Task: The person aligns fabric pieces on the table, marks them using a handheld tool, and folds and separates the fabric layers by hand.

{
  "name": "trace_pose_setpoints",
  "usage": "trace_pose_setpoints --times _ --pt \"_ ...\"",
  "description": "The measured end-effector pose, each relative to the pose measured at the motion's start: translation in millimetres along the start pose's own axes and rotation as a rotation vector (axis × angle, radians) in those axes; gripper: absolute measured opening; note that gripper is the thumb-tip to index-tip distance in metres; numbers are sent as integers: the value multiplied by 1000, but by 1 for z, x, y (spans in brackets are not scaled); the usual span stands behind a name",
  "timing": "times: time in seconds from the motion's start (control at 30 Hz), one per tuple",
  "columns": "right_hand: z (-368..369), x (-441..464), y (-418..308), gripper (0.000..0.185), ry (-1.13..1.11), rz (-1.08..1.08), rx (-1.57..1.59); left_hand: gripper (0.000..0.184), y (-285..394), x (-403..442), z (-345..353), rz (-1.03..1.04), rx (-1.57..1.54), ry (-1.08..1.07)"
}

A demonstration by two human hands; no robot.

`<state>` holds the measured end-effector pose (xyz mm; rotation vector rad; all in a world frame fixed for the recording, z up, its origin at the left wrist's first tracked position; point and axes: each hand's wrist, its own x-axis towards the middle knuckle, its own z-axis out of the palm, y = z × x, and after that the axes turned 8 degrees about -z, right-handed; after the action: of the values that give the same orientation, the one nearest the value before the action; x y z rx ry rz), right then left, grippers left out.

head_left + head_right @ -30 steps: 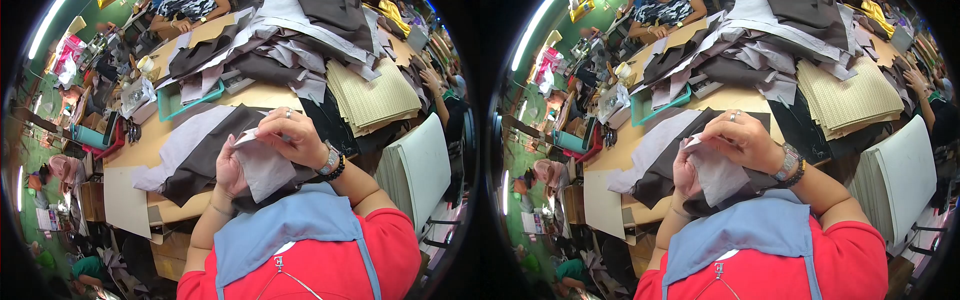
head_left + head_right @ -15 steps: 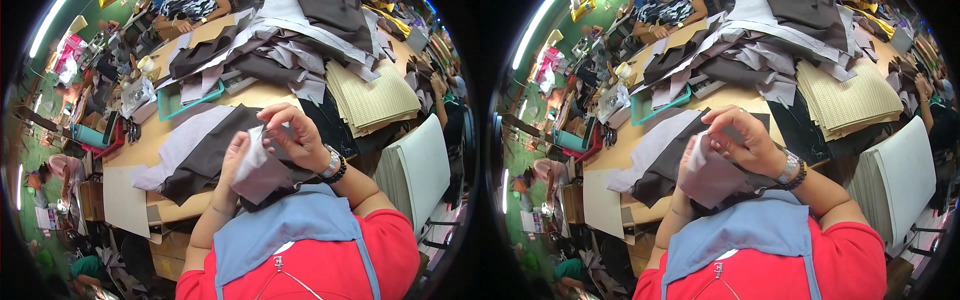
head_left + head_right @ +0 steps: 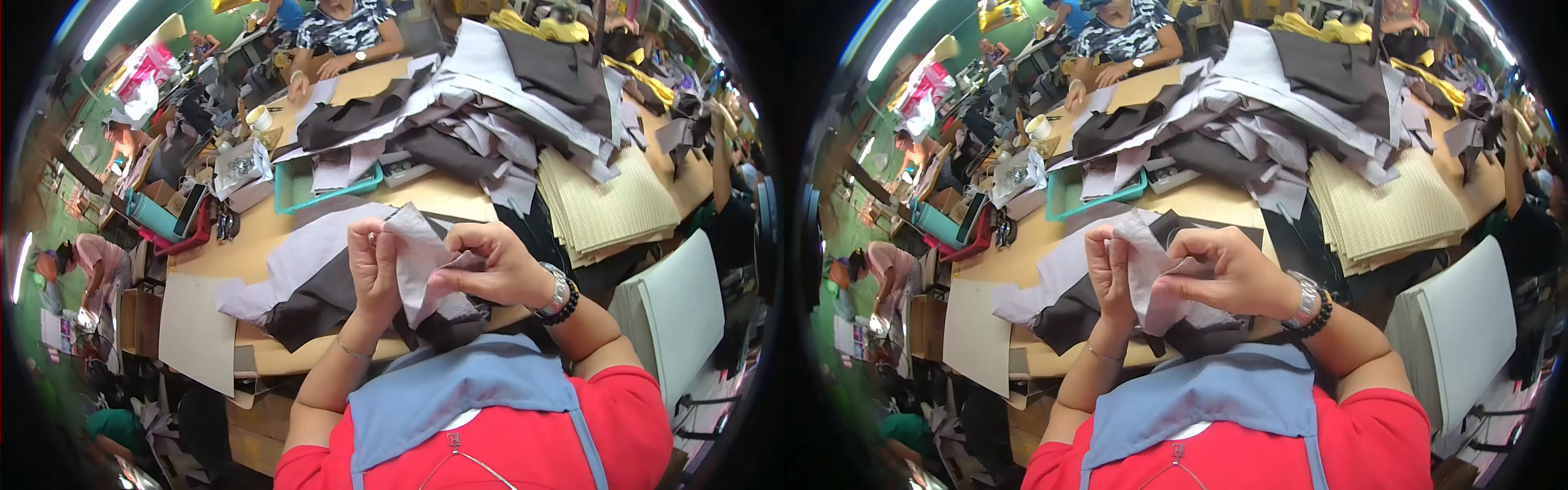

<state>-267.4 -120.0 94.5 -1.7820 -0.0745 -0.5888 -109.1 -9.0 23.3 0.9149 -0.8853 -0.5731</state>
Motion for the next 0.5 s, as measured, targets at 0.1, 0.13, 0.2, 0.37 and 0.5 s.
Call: trace_pose_setpoints --times 0.1,0.13,0.2,0.37,0.5 --pt "-18 10 -32 23 -45 -51 -256 59 17 12 6 -289 -302 -250" --pt "-28 13 -42 25 -146 -99 -376 87 23 17 -3 -523 -303 -406" --pt "-38 24 -66 24 -234 -188 -515 66 27 23 -16 -716 -113 -748" --pt "-51 50 -115 19 -305 -239 -724 28 20 14 -6 -638 -286 -584" --pt "-53 84 -138 18 -367 -474 -970 20 47 12 -7 -534 388 -592"
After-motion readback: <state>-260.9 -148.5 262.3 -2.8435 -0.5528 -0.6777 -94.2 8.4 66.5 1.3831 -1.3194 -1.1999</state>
